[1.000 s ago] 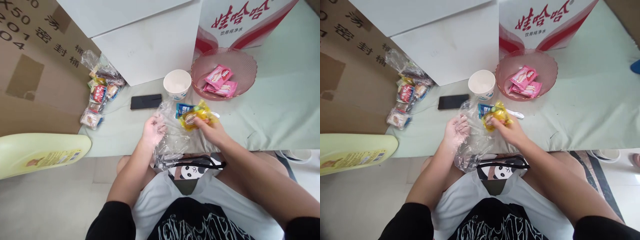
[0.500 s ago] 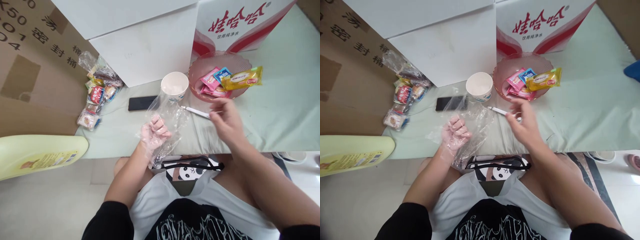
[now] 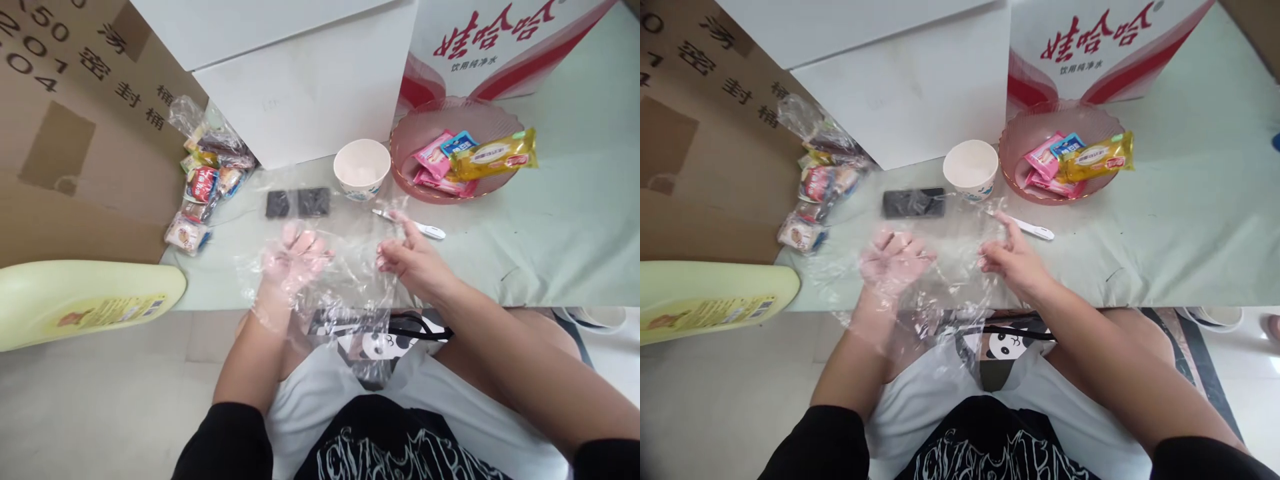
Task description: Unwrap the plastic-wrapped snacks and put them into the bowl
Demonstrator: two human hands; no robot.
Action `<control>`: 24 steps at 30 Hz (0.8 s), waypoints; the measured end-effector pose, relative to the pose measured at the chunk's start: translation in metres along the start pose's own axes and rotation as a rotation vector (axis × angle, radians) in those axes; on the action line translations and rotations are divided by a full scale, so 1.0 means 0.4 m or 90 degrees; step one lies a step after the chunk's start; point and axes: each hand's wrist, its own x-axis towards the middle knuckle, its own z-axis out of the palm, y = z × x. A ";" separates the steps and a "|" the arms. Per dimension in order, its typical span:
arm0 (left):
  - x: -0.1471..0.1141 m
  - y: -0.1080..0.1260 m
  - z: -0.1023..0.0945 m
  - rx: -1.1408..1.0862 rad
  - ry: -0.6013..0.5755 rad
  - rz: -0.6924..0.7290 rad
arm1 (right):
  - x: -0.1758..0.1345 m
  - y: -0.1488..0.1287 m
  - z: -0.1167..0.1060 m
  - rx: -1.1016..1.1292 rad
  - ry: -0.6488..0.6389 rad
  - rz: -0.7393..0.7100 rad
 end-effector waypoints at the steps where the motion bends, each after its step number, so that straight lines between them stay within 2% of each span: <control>1: 0.010 0.013 -0.003 0.032 0.003 -0.029 | 0.005 -0.008 -0.008 0.013 0.045 -0.042; 4: 0.043 0.049 -0.034 0.111 0.042 -0.107 | 0.025 -0.034 -0.036 -0.013 0.126 -0.129; 8: 0.071 0.077 -0.076 0.195 0.061 -0.144 | 0.040 -0.057 -0.061 -0.091 0.106 -0.141; 10: 0.076 0.073 -0.075 0.292 0.055 -0.155 | 0.041 -0.061 -0.065 -0.106 0.101 -0.115; 14: 0.078 0.032 -0.042 0.464 0.077 -0.197 | 0.037 -0.054 -0.070 -0.097 0.109 -0.099; 17: 0.081 0.005 -0.022 0.461 0.126 -0.144 | 0.024 -0.035 -0.072 -0.097 0.096 -0.108; 21: 0.085 0.006 -0.017 0.372 0.152 -0.073 | 0.003 -0.012 -0.072 -0.199 0.074 -0.105; 24: 0.087 0.017 -0.022 0.313 0.166 -0.009 | 0.002 -0.011 -0.077 -0.236 0.103 -0.175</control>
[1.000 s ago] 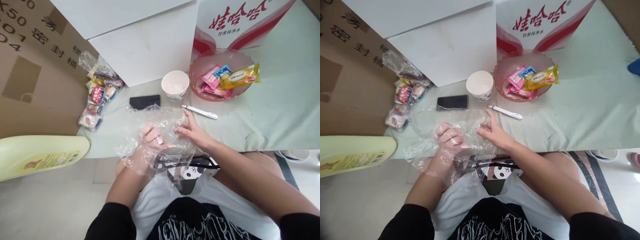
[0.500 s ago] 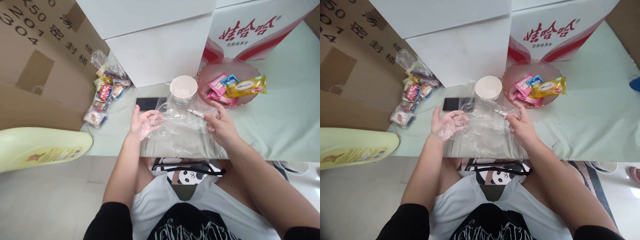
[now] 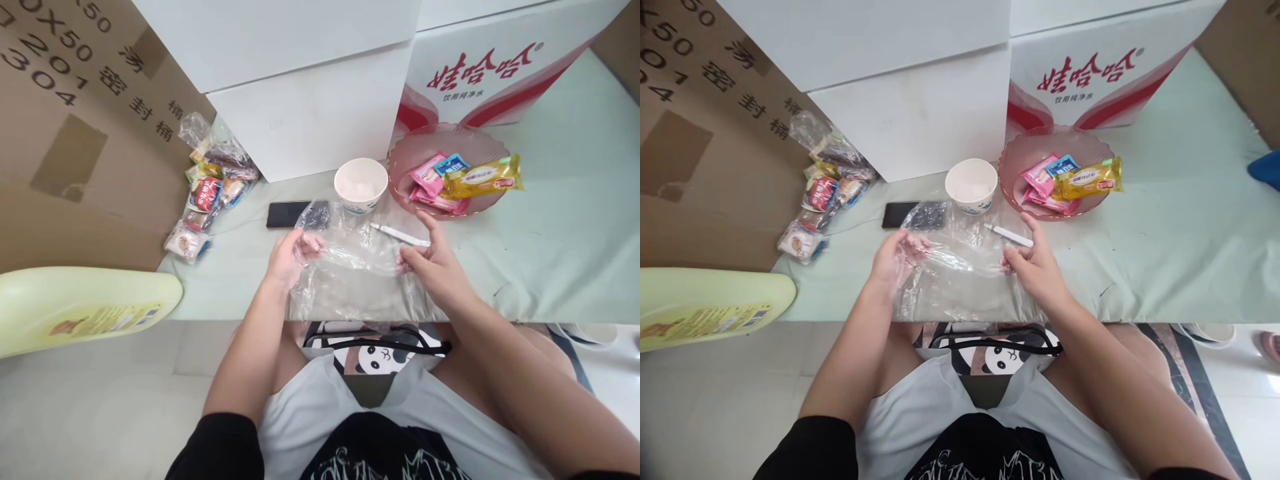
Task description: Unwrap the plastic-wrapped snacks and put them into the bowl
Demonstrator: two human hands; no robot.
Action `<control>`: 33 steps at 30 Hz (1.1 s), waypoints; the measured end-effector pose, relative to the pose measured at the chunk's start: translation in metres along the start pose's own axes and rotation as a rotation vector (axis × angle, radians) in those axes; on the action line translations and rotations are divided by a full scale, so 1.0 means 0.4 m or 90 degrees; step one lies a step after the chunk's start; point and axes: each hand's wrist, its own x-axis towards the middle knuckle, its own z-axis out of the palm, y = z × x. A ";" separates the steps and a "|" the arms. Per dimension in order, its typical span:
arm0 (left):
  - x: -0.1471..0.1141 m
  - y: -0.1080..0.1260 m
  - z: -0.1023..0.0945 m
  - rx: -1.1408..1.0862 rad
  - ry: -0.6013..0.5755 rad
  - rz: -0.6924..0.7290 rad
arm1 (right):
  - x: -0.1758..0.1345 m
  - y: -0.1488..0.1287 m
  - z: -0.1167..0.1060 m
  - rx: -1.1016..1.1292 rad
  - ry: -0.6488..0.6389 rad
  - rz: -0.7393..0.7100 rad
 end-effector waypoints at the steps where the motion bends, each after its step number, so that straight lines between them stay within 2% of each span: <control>1: 0.001 0.000 -0.003 -0.024 0.009 0.030 | 0.003 0.000 -0.002 0.003 0.026 -0.040; 3: 0.004 -0.003 -0.011 -0.069 0.025 0.093 | 0.008 0.001 -0.006 0.020 0.060 -0.133; 6: 0.007 -0.014 -0.025 -0.104 0.034 0.160 | 0.010 0.004 -0.006 0.008 0.003 -0.217; 9: 0.006 -0.025 -0.041 -0.072 0.019 0.199 | 0.005 0.004 -0.001 -0.035 -0.050 -0.214; 14: -0.011 -0.026 -0.060 0.051 0.044 0.305 | -0.002 -0.018 -0.010 -0.042 0.048 -0.190; 16: -0.025 -0.020 -0.064 0.109 0.051 0.371 | -0.003 -0.027 -0.021 -0.067 0.023 -0.175; 19: -0.044 -0.012 -0.067 0.201 0.061 0.457 | 0.003 -0.029 -0.040 -0.197 -0.015 -0.181; 22: -0.054 -0.007 -0.065 0.243 0.049 0.451 | 0.013 -0.027 -0.054 -0.336 0.060 -0.285; 24: -0.054 -0.005 -0.061 0.249 0.047 0.426 | 0.014 -0.032 -0.058 -0.366 0.114 -0.370; 26: -0.052 -0.003 -0.056 0.217 0.045 0.417 | 0.009 -0.043 -0.058 -0.361 0.112 -0.412; 28: -0.050 0.000 -0.052 0.150 0.021 0.399 | -0.001 -0.056 -0.055 -0.322 0.056 -0.383; 29: -0.049 0.003 -0.050 0.116 -0.001 0.372 | -0.007 -0.062 -0.054 -0.289 0.023 -0.337; 33: -0.048 0.021 -0.055 0.065 -0.055 0.196 | -0.020 -0.077 -0.069 -0.067 -0.063 -0.054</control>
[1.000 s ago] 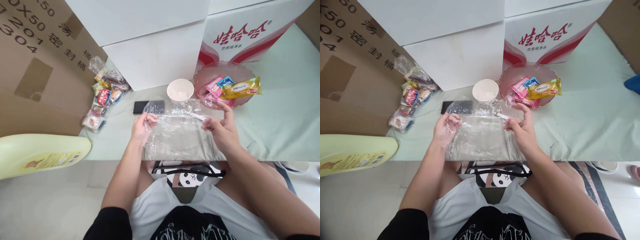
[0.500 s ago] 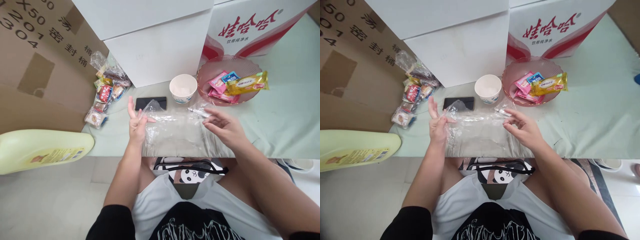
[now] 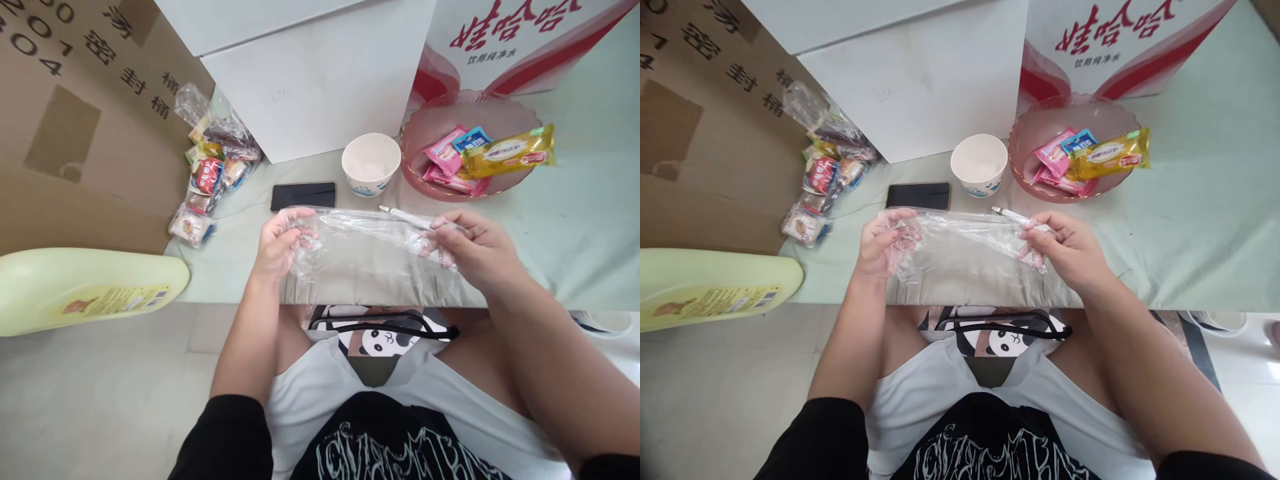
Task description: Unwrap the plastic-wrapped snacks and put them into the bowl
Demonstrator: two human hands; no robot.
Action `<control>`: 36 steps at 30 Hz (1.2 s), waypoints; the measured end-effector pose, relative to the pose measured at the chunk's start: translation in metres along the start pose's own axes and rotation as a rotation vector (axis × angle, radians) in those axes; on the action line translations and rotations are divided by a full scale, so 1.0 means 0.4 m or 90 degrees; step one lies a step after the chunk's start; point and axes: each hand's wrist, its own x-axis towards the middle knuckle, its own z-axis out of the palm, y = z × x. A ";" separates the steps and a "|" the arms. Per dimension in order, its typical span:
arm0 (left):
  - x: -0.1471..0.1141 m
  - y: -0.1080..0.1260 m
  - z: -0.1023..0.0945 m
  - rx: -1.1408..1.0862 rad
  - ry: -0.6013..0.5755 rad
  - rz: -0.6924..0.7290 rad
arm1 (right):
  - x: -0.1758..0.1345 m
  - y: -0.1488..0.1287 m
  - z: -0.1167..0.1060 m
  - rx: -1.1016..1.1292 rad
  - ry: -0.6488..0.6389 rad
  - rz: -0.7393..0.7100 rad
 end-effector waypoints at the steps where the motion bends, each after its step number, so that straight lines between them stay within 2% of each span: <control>1: 0.003 0.003 -0.005 0.007 -0.005 -0.043 | 0.001 -0.001 -0.009 0.065 -0.017 0.041; 2: 0.007 0.006 -0.010 0.018 -0.013 -0.084 | 0.005 -0.002 -0.019 0.122 -0.029 0.057; 4: 0.016 0.007 -0.020 0.035 -0.058 -0.166 | 0.019 0.000 -0.036 0.195 -0.014 0.031; 6: 0.026 0.004 -0.023 0.035 -0.133 -0.237 | 0.041 0.005 -0.039 0.233 0.042 -0.024; 8: 0.033 -0.001 -0.012 0.032 -0.220 -0.290 | 0.058 0.012 -0.019 0.262 0.040 -0.025; 10: 0.034 -0.005 0.010 0.041 -0.312 -0.333 | 0.063 0.020 0.023 0.273 -0.088 0.029; 12: 0.031 -0.008 0.033 0.053 -0.382 -0.365 | 0.055 0.028 0.073 0.219 -0.289 0.098; 14: 0.029 -0.009 0.045 0.044 -0.410 -0.388 | 0.041 0.036 0.117 0.122 -0.467 0.150; 15: 0.028 -0.009 0.046 0.026 -0.410 -0.391 | 0.034 0.039 0.132 0.080 -0.522 0.170; 17: 0.031 -0.008 0.039 -0.047 -0.377 -0.365 | 0.026 0.045 0.149 0.036 -0.551 0.191; 19: 0.035 -0.009 0.032 -0.155 -0.282 -0.280 | 0.024 0.049 0.150 0.038 -0.499 0.187; 21: 0.036 -0.014 0.038 -0.264 -0.170 -0.191 | 0.027 0.050 0.146 0.057 -0.406 0.164; 22: 0.034 -0.020 0.047 -0.298 -0.143 -0.173 | 0.031 0.050 0.144 0.068 -0.350 0.151; 23: 0.031 -0.028 0.059 -0.313 -0.148 -0.178 | 0.035 0.050 0.144 0.081 -0.292 0.139; 25: 0.024 -0.048 0.087 -0.286 -0.225 -0.242 | 0.044 0.051 0.145 0.100 -0.194 0.121; 28: 0.016 -0.077 0.118 -0.128 -0.314 -0.336 | 0.055 0.055 0.145 0.103 -0.130 0.103; 30: 0.016 -0.085 0.124 -0.012 -0.301 -0.354 | 0.060 0.057 0.138 0.096 -0.127 0.102; 32: 0.017 -0.081 0.119 0.040 -0.262 -0.338 | 0.061 0.059 0.126 0.089 -0.125 0.098; 36: 0.014 -0.060 0.101 -0.006 -0.208 -0.299 | 0.060 0.065 0.108 0.074 -0.042 0.007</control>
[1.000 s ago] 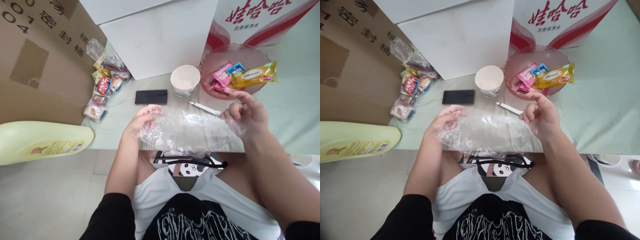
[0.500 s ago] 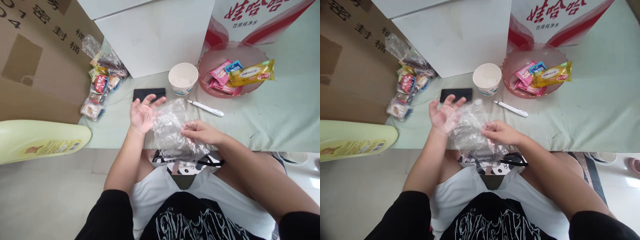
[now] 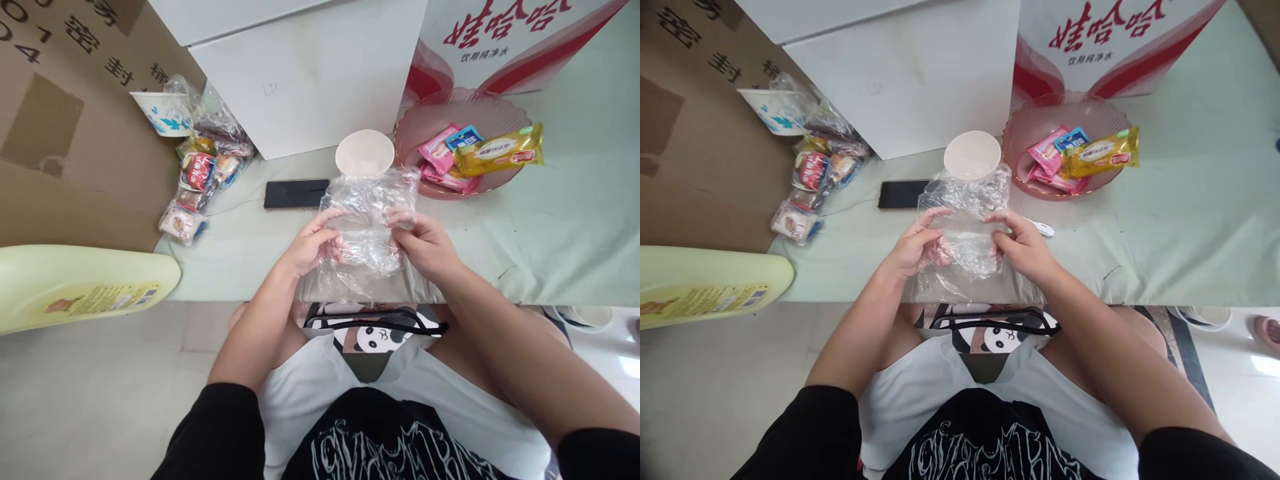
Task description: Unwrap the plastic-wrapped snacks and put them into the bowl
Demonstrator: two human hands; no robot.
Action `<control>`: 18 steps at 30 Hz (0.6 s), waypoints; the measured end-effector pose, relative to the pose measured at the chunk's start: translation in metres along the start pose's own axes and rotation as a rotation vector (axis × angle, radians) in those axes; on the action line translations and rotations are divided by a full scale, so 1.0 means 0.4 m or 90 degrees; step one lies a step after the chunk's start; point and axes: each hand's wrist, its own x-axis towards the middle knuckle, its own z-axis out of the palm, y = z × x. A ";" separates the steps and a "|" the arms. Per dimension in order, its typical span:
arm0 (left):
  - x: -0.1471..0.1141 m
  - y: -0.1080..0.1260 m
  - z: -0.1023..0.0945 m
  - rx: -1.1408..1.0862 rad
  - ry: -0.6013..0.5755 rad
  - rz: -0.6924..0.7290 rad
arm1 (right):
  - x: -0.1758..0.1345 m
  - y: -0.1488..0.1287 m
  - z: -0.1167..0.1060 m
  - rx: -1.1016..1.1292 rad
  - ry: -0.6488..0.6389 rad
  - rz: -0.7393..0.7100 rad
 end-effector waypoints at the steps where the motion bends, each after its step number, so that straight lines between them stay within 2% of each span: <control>1: -0.005 0.002 -0.002 -0.011 -0.005 0.000 | -0.001 0.002 -0.002 -0.002 0.027 -0.031; 4: -0.013 0.000 -0.004 -0.030 -0.069 -0.016 | -0.006 0.008 -0.004 -0.016 0.069 -0.097; 8: -0.011 -0.006 -0.003 -0.035 -0.155 -0.023 | -0.017 0.006 -0.009 -0.010 0.022 -0.122; 11: -0.003 -0.007 -0.013 -0.027 -0.139 0.024 | -0.015 -0.001 -0.016 0.023 0.008 -0.104; 14: 0.005 -0.008 -0.031 0.003 -0.113 0.082 | -0.003 -0.004 -0.025 0.056 0.041 -0.076; 18: 0.019 -0.019 -0.044 0.113 -0.057 0.186 | 0.013 0.011 -0.032 0.038 0.065 -0.074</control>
